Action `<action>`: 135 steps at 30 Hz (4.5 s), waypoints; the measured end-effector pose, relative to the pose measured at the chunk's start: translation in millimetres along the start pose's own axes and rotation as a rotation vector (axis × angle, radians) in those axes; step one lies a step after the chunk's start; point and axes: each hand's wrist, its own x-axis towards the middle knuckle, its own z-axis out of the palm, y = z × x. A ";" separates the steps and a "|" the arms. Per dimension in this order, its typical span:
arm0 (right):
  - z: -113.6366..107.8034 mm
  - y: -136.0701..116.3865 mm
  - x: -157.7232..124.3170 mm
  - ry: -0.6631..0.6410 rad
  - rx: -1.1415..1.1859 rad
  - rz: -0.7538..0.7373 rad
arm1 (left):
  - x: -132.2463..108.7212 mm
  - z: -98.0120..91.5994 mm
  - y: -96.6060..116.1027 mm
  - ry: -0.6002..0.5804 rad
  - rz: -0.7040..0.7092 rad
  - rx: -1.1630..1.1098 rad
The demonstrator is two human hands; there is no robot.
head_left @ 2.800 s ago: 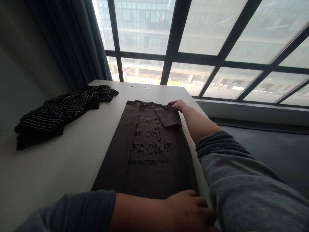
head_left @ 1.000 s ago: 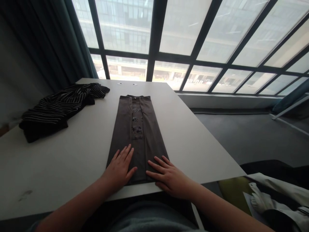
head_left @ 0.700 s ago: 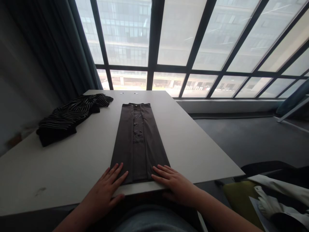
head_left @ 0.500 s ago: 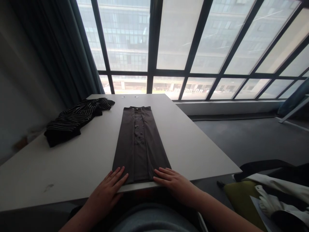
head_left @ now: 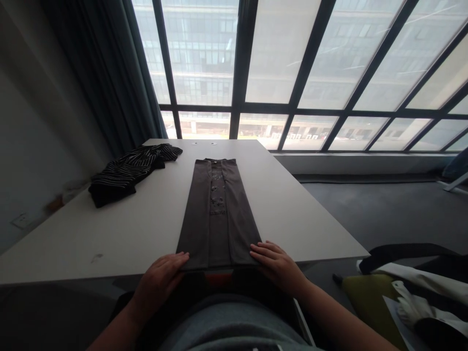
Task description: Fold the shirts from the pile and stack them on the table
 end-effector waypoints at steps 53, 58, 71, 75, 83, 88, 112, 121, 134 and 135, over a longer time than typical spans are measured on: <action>3.9 116.8 168.1 0.016 -0.075 0.414 | 150.0 60.8 -149.8 -0.273 -0.536 -0.138; -0.3 111.0 171.3 -0.075 -0.171 0.420 | 151.2 58.8 -147.7 -0.211 -0.455 -0.055; -64.0 -10.4 104.7 -0.297 -0.096 0.083 | 108.0 -13.1 -47.5 -0.438 0.082 -0.090; -47.0 9.1 79.0 -0.191 -0.142 0.116 | 74.7 -10.5 -66.6 -0.317 0.050 -0.058; -36.6 15.6 57.3 -0.105 -0.084 0.099 | 63.8 -7.7 -55.0 -0.206 0.105 0.037; -62.8 12.5 44.0 -0.284 0.100 0.086 | 58.5 -22.4 -38.9 -0.332 0.091 -0.200; 37.6 238.1 310.4 -0.003 0.248 0.474 | 264.3 141.5 -259.3 -0.204 -0.687 0.046; 52.4 267.4 352.5 0.200 0.603 0.476 | 301.0 161.6 -281.6 -0.051 -0.793 -0.185; 22.7 246.7 345.3 0.355 0.970 0.466 | 301.7 117.2 -275.0 0.066 -0.666 -0.459; 15.6 242.2 341.4 0.365 0.894 0.453 | 301.4 108.9 -270.0 0.051 -0.634 -0.420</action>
